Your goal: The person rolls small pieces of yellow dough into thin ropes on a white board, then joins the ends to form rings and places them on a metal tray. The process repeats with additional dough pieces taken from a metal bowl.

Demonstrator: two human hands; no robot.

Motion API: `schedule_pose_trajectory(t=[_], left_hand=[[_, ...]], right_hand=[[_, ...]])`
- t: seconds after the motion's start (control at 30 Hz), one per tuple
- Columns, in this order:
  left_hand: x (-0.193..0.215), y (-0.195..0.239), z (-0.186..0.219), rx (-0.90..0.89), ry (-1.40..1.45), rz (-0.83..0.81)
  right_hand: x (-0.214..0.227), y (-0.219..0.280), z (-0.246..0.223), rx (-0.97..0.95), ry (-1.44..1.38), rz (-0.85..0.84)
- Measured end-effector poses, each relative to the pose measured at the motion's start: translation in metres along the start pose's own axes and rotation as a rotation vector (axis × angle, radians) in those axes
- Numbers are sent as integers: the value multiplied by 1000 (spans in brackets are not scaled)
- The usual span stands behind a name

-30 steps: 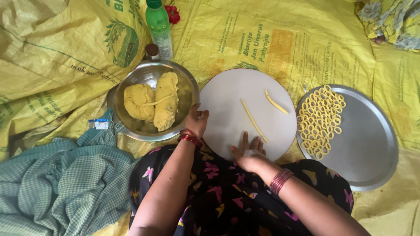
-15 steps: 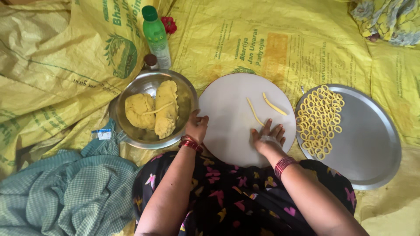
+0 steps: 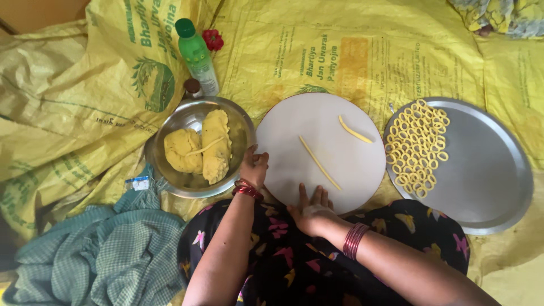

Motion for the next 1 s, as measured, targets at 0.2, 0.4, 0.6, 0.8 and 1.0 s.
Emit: schedule_pose_trajectory(t=[0.2, 0.4, 0.6, 0.8, 1.0], left_hand=[[-4, -8, -12, 13, 9, -20], [-6, -20, -31, -2, 59, -28], [-10, -26, -37, -1, 117, -36], [-9, -20, -30, 9, 116, -47], [-5, -17, -29, 13, 95, -38]], right_hand=[[13, -29, 15, -2, -1, 80], [47, -59, 52, -99, -102, 282], [55, -56, 54, -96, -77, 305], [16, -24, 4, -29, -56, 40], [15, -15, -5, 28, 6, 67]])
Point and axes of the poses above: each hand's wrist, its own y-axis away from the middle knuckle, its own x-axis out of the back of the hand, z = x × y, the point moved 8 cm from there along -y, towards the middle knuckle, and after that the axes turned 1 degree about -z, right-handed, at the moved point
